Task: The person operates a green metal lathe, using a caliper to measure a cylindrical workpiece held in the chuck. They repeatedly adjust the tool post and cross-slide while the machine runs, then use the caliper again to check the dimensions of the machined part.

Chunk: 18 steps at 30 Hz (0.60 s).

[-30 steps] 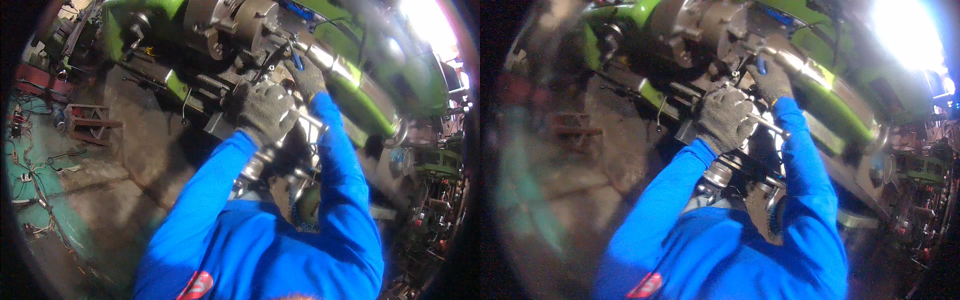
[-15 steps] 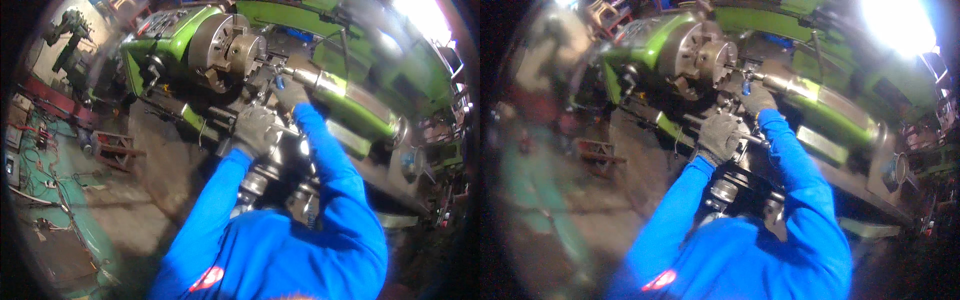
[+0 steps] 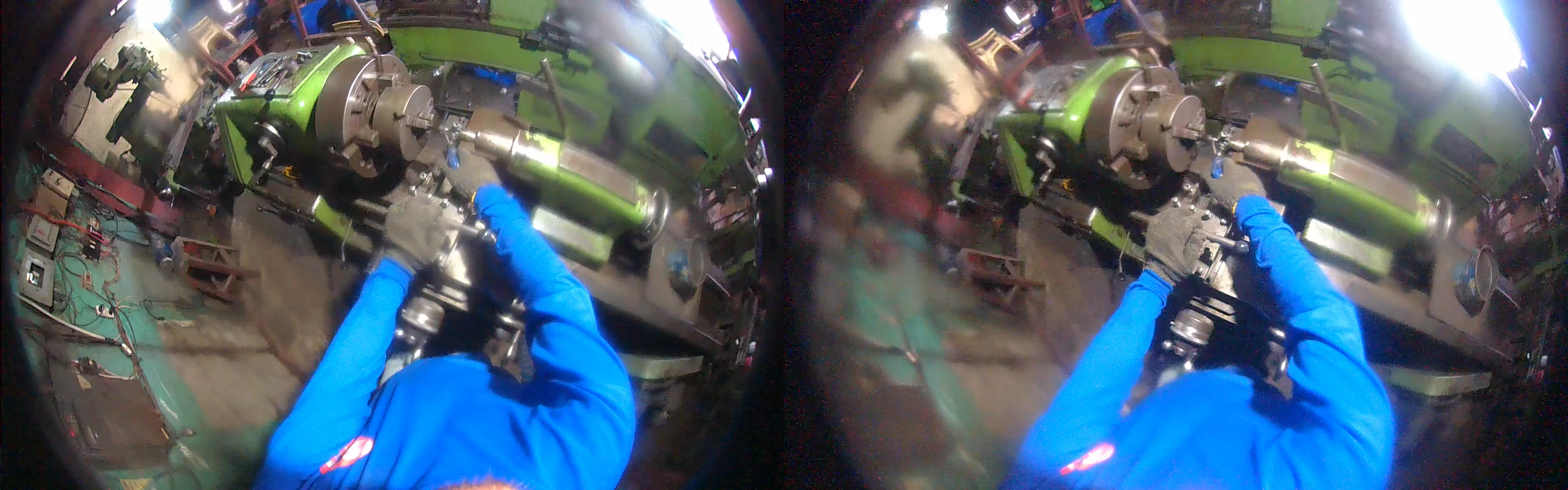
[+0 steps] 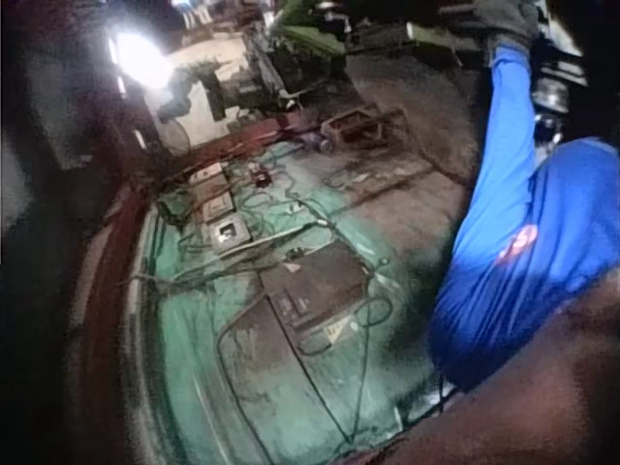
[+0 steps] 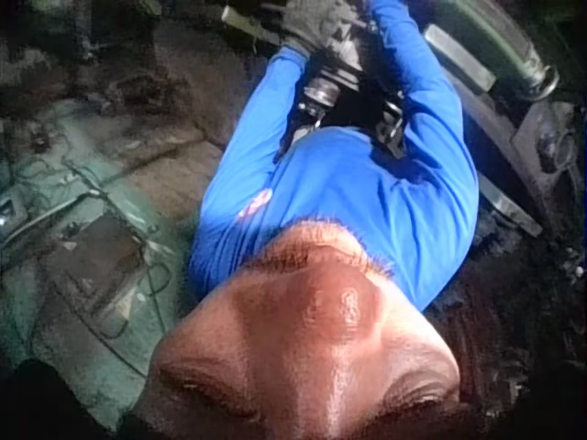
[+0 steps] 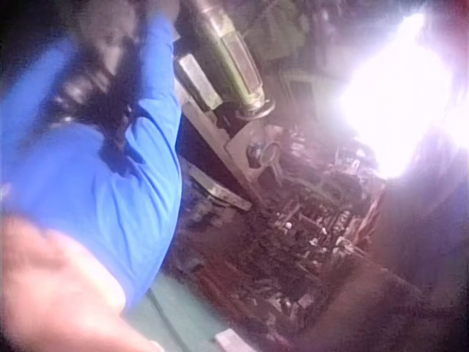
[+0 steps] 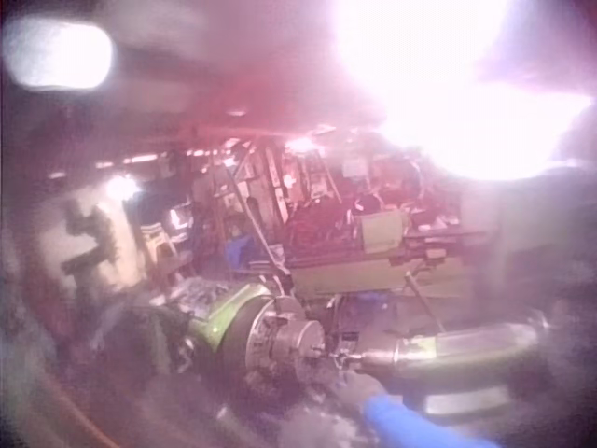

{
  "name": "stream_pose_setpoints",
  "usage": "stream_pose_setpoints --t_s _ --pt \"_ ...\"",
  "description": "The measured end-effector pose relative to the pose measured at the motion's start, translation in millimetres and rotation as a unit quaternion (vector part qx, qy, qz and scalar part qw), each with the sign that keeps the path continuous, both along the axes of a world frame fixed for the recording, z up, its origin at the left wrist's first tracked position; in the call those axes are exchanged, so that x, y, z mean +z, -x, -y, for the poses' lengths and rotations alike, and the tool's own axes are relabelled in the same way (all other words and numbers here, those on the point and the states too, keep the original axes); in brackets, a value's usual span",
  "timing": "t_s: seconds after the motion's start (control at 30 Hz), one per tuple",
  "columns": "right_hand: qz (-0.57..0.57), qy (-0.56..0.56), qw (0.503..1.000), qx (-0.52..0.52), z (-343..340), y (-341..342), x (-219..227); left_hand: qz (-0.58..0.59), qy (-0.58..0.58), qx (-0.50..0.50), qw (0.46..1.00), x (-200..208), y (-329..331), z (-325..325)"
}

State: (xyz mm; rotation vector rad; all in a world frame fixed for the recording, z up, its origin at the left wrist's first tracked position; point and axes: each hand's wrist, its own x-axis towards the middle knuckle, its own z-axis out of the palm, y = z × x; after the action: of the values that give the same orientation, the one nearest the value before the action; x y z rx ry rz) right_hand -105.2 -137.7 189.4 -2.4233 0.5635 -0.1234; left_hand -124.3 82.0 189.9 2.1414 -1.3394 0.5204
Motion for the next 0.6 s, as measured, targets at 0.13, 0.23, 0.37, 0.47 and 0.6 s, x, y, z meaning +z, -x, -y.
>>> stream_pose_setpoints --t_s 0.13,0.23,0.37,0.47,0.6 --pt "-0.015 0.010 1.000 -0.005 1 -9 1 0.023 -0.034 -0.006 0.999 1 -12 0" --pt "-0.012 0.021 1.000 -0.009 -13 3 15 -0.011 -0.028 -0.015 0.999 2 -4 -4" --pt "0.008 0.012 1.000 -0.015 0 -7 -6 0.034 0.078 -0.038 0.996 7 0 4" --pt "-0.013 -0.003 1.000 -0.015 -11 -6 1 -0.002 -0.001 -0.039 0.999 8 -5 -2" --pt "-0.020 0.019 1.000 -0.010 -9 -7 6 0.005 0.040 -0.029 0.999 5 -3 -2"
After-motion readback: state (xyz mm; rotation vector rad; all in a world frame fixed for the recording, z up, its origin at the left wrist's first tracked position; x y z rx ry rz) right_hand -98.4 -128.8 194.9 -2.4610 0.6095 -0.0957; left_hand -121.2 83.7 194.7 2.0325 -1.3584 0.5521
